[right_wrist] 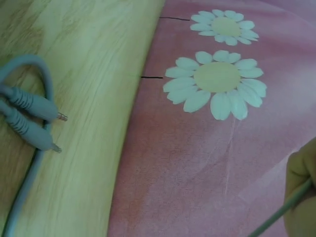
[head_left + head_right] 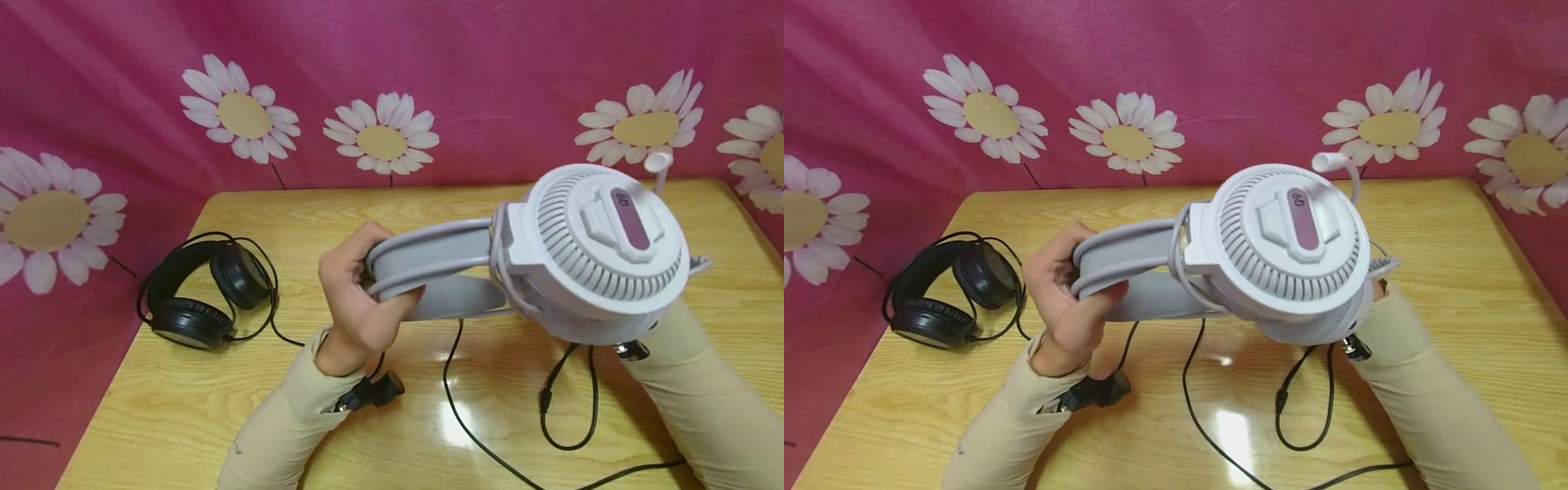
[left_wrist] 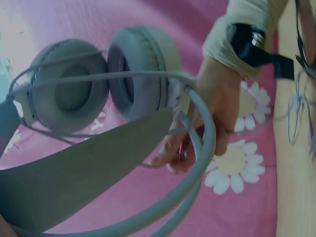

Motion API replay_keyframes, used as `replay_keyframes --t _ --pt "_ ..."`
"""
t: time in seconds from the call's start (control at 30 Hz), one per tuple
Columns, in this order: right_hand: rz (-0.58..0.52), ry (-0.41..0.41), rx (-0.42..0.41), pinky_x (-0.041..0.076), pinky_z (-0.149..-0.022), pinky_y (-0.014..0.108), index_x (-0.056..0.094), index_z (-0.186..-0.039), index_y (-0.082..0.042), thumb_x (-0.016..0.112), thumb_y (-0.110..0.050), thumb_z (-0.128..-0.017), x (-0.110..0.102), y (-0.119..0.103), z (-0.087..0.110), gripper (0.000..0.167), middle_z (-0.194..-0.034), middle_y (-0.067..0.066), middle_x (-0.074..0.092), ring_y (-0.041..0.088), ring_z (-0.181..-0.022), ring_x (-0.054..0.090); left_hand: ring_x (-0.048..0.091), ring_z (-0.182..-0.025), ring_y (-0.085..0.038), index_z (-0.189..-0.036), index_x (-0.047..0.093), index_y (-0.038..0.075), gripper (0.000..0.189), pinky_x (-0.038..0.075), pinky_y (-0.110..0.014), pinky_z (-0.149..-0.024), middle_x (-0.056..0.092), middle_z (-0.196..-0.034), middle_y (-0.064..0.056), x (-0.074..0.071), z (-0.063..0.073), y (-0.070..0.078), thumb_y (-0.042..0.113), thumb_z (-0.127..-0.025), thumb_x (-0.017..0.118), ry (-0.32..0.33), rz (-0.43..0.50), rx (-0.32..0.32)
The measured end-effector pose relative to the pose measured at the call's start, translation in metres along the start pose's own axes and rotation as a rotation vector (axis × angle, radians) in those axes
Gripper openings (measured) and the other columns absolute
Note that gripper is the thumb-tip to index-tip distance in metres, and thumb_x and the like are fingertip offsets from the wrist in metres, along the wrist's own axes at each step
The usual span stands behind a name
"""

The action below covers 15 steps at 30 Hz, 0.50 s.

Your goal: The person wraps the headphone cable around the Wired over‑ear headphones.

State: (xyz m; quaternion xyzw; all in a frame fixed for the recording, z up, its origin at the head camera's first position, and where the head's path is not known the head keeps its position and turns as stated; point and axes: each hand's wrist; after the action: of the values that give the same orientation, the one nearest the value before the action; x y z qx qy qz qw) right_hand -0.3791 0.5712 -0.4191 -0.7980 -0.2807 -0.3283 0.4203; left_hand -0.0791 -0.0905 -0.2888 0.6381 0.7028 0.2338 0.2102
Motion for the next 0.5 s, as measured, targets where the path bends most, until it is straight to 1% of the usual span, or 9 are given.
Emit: replay_keyframes --t 0.1,0.13,0.2,0.23,0.27,0.33,0.37,0.43,0.5 --pt "0.014 0.04 -0.035 0.019 -0.117 0.081 0.01 -0.167 -0.02 0.007 -0.017 -0.113 0.005 0.004 0.002 0.054 -0.176 0.011 0.009 0.049 -0.159 0.016 0.039 -0.057 -0.005 -0.074 0.055 -0.012 0.022 0.031 -0.023 -0.054 0.046 -0.058 -0.001 0.002 -0.001 0.005 0.005 -0.062 0.062 0.056 0.08 -0.097" --pt "0.027 0.071 -0.039 0.022 -0.117 0.08 0.012 -0.167 -0.021 0.007 -0.012 -0.112 0.008 0.005 0.002 0.055 -0.175 0.01 0.012 0.048 -0.158 0.02 0.04 -0.057 -0.005 -0.074 0.054 -0.014 0.023 0.032 -0.023 -0.055 0.048 -0.059 0.003 0.002 -0.002 0.006 0.004 -0.061 0.061 0.075 0.113 -0.131" --pt "-0.012 0.142 -0.017 0.025 -0.117 0.079 0.021 -0.165 -0.022 0.011 -0.012 -0.112 0.013 0.006 0.001 0.054 -0.173 0.011 0.022 0.048 -0.156 0.027 0.041 -0.056 -0.004 -0.075 0.052 -0.017 0.024 0.032 -0.022 -0.054 0.05 -0.062 0.01 0.003 -0.003 0.009 0.001 -0.06 0.06 0.113 0.181 -0.191" --pt "-0.047 0.203 0.018 0.027 -0.117 0.077 0.028 -0.163 -0.022 0.015 -0.015 -0.113 0.016 0.005 -0.001 0.052 -0.17 0.013 0.029 0.049 -0.153 0.033 0.041 -0.054 -0.004 -0.074 0.05 -0.017 0.023 0.032 -0.023 -0.052 0.052 -0.062 0.012 0.004 -0.003 0.01 -0.001 -0.06 0.058 0.128 0.214 -0.215" --pt "-0.073 0.244 0.051 0.028 -0.118 0.075 0.032 -0.161 -0.021 0.017 -0.017 -0.113 0.018 0.003 -0.002 0.051 -0.168 0.014 0.034 0.049 -0.151 0.036 0.041 -0.052 -0.004 -0.074 0.049 -0.017 0.022 0.031 -0.023 -0.049 0.052 -0.062 0.013 0.004 -0.004 0.011 -0.002 -0.06 0.057 0.141 0.245 -0.237" --pt "-0.136 0.323 0.15 0.029 -0.121 0.071 0.04 -0.158 -0.021 0.023 -0.027 -0.112 0.02 -0.005 -0.003 0.049 -0.163 0.016 0.042 0.046 -0.149 0.042 0.041 -0.046 -0.006 -0.071 0.048 -0.012 0.014 0.029 -0.025 -0.044 0.054 -0.059 0.012 0.004 -0.005 0.012 -0.005 -0.061 0.054 0.161 0.309 -0.274" --pt "-0.191 0.338 0.193 0.026 -0.123 0.071 0.043 -0.157 -0.021 0.024 -0.037 -0.111 0.019 -0.01 -0.004 0.052 -0.163 0.018 0.043 0.047 -0.149 0.041 0.04 -0.044 -0.007 -0.07 0.049 -0.008 0.01 0.028 -0.026 -0.042 0.053 -0.057 0.011 0.004 -0.006 0.012 -0.006 -0.061 0.052 0.169 0.33 -0.285" --pt "-0.234 0.313 0.246 0.02 -0.126 0.069 0.041 -0.159 -0.021 0.025 -0.043 -0.11 0.014 -0.016 -0.004 0.056 -0.164 0.02 0.039 0.045 -0.152 0.037 0.039 -0.041 -0.009 -0.07 0.051 0.001 0.012 0.027 -0.028 -0.04 0.052 -0.055 0.009 0.003 -0.007 0.013 -0.007 -0.062 0.05 0.186 0.36 -0.295" --pt "-0.209 0.191 0.234 0.013 -0.126 0.07 0.031 -0.163 -0.022 0.021 -0.043 -0.11 0.006 -0.017 -0.003 0.057 -0.17 0.018 0.028 0.047 -0.156 0.028 0.038 -0.04 -0.01 -0.073 0.055 0.008 0.019 0.027 -0.028 -0.039 0.05 -0.054 0.008 0.002 -0.008 0.013 -0.007 -0.064 0.049 0.209 0.379 -0.297"
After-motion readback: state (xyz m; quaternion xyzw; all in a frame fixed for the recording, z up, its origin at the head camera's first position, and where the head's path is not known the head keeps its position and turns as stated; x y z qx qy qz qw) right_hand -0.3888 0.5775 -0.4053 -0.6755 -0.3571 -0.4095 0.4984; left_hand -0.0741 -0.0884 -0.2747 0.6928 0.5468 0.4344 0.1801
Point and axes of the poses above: each hand's wrist, its own z-axis away from the middle knuckle, its own x-axis out of the palm, y = z × x
